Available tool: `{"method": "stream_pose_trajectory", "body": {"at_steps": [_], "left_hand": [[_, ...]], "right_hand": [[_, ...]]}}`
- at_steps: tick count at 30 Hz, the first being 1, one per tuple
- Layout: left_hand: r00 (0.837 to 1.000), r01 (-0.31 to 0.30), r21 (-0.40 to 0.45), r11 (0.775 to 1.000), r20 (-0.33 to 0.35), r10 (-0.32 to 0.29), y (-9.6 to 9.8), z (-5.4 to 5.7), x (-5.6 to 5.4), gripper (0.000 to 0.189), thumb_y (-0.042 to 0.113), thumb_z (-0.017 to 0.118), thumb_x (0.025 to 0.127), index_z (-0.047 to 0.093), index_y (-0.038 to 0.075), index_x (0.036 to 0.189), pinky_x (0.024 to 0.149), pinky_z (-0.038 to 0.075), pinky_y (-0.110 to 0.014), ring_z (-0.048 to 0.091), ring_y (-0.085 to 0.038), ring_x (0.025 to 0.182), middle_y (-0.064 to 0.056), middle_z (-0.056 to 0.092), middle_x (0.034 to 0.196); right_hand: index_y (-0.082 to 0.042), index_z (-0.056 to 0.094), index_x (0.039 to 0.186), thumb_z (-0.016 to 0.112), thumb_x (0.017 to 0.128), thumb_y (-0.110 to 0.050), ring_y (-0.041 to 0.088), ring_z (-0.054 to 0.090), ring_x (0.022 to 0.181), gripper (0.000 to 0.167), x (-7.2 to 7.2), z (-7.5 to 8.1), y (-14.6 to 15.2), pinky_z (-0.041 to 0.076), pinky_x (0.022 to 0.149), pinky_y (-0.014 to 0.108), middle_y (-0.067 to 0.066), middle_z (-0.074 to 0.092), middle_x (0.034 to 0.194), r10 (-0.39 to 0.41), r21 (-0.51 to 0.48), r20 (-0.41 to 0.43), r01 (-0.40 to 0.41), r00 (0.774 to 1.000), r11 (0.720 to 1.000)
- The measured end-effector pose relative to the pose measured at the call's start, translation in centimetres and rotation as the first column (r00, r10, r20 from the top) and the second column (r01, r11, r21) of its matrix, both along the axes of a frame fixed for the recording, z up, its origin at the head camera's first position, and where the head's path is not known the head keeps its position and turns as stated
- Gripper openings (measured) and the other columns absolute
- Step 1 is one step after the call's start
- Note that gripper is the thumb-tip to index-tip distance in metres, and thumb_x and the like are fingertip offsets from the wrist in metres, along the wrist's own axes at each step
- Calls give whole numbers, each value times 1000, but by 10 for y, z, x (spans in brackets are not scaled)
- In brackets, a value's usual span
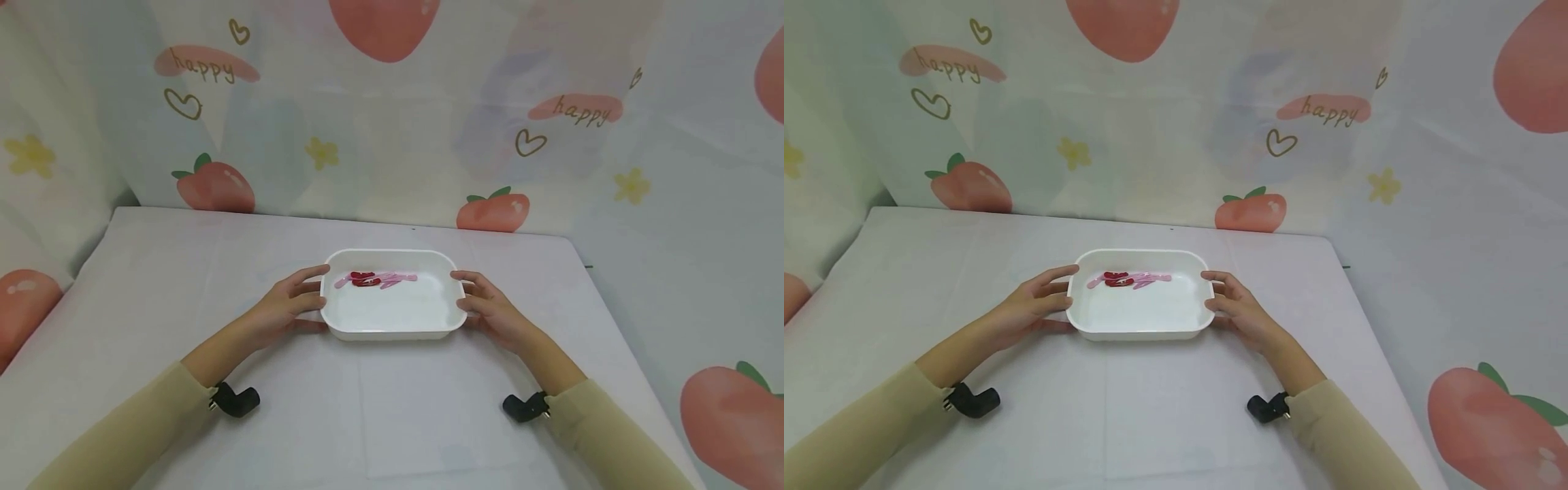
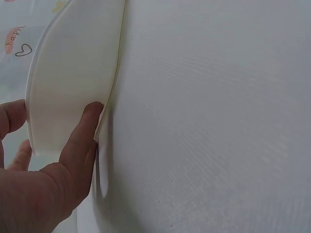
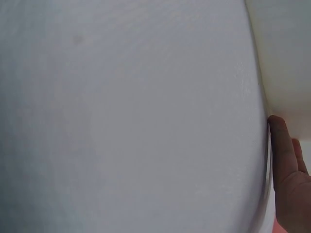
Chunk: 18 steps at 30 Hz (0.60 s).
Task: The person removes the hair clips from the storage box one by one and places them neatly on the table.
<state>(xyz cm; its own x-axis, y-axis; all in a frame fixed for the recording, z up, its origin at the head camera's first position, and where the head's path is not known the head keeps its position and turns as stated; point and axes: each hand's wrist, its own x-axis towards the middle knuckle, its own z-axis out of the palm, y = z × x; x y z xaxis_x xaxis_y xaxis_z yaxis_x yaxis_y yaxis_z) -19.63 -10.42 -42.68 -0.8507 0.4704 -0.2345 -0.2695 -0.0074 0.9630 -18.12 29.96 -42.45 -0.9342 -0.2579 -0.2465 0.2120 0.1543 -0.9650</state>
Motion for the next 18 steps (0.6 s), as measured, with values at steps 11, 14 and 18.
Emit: {"method": "stream_pose_trajectory", "body": {"at_steps": [11,14,18], "left_hand": [[1000,-7,-24,1000,-21,6,-2,1,-5,63,9,57,100,32,23,156,90,56,-53,49,-42,131,-16,30,159],[1000,-19,-38,999,-22,18,-1,1,-7,62,11,56,101,33,25,156,91,56,-53,49,-42,131,-15,30,159],[999,-39,-56,998,-30,37,0,1,-9,59,13,55,102,33,28,156,93,55,-53,49,-42,131,-14,30,159]], "right_hand": [[-14,34,149,55,99,-9,31,43,125,55,-2,1,-5,56,88,28,18,32,149,-2,-13,-8,2,1000,1000],[-12,31,151,54,100,-8,32,42,126,56,-4,1,-7,55,88,27,18,32,151,-10,-10,-11,10,1000,1000],[-12,32,150,54,100,-8,32,44,126,55,-7,0,-9,56,88,27,18,33,152,-27,6,-25,28,999,1000]]}}
